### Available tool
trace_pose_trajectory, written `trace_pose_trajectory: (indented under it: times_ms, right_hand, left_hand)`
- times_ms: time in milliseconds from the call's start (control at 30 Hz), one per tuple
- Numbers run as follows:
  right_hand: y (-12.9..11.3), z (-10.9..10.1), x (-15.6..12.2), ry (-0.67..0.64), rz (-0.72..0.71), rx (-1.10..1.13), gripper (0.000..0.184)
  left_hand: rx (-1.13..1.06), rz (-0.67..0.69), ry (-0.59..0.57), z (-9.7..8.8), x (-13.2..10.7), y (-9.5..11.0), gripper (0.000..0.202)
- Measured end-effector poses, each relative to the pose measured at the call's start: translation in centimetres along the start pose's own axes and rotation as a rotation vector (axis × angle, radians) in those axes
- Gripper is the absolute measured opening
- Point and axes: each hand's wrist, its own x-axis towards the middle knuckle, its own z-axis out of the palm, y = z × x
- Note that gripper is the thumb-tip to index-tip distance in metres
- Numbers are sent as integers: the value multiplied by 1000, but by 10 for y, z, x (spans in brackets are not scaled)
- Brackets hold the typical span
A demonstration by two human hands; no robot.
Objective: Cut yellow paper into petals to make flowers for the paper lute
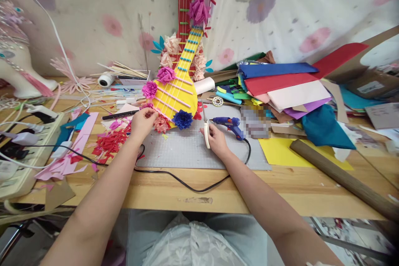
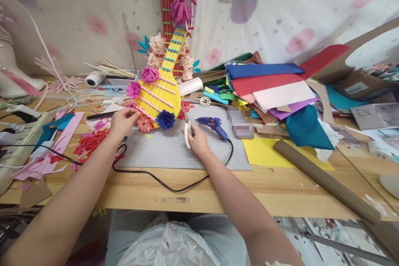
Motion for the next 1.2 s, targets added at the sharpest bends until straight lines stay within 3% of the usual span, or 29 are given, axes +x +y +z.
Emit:
trace_pose_trajectory:
  times_ms: [100, 333, 467, 700, 1200]
  right_hand:
    - [-1, 0, 0, -2, 9, -4, 31]
    - [0, 1, 0, -7, 13, 13, 32]
    - [1, 1, 1, -13, 17, 35, 32]
    - [1, 0, 1, -10, 10, 8, 33]
    - [0, -1, 0, -8, 25, -7, 35]
  left_hand:
    - [-1, 33, 11, 1, 0, 0, 27]
    - [559, 429, -155, 5, -14, 28, 26]
    - [718, 549, -210, 13, -14, 37, 22]
    - [810, 566, -243, 17, -13, 45, 21]
    - [828, 465, -285, 16, -12, 51, 24]
